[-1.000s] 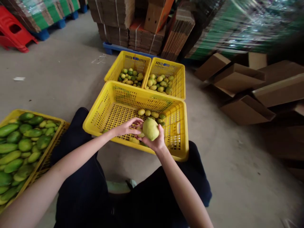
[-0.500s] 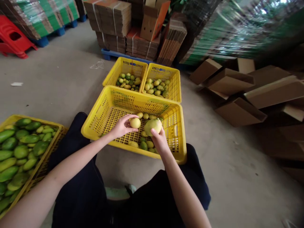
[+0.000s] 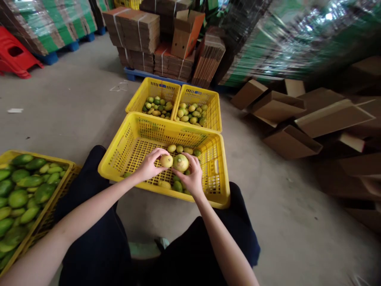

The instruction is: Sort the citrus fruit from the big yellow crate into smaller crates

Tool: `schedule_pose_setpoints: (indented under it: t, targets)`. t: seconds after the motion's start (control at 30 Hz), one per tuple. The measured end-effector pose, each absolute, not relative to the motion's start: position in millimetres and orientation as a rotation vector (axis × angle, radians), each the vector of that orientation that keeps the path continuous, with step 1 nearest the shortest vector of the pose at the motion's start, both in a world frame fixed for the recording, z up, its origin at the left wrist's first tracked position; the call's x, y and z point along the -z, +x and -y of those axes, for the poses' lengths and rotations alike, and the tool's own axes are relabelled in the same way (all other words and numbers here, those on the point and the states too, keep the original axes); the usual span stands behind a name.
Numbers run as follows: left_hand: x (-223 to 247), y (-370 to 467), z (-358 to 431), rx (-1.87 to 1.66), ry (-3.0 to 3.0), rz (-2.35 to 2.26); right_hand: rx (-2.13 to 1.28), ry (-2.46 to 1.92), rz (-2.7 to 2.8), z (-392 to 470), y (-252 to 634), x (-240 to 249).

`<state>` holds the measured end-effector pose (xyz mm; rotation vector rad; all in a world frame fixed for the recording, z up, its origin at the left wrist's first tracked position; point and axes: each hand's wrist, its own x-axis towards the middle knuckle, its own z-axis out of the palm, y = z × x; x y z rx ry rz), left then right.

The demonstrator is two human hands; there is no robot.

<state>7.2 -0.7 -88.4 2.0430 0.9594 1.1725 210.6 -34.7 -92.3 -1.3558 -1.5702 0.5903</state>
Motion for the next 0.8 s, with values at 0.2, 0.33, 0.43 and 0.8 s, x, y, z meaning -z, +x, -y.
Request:
schedule_pose_setpoints:
  t: [0.2, 0.33, 0.43, 0.8]
  targets:
    - [92, 6, 5, -1.169, 2.19, -0.99, -0.265, -1.305, 1.75, 42, 207, 94]
    - [96, 7, 5, -1.17, 2.184, -0.982, -0.197, -1.28, 1.804, 44, 205, 99]
    - [98, 6, 4, -1.157, 2.184, -0.999, -0.23, -1.258, 1.824, 44, 205, 101]
    - [85, 6, 2, -0.908, 1.622, -1.065, -1.052, -1.372, 1.236, 46, 198, 87]
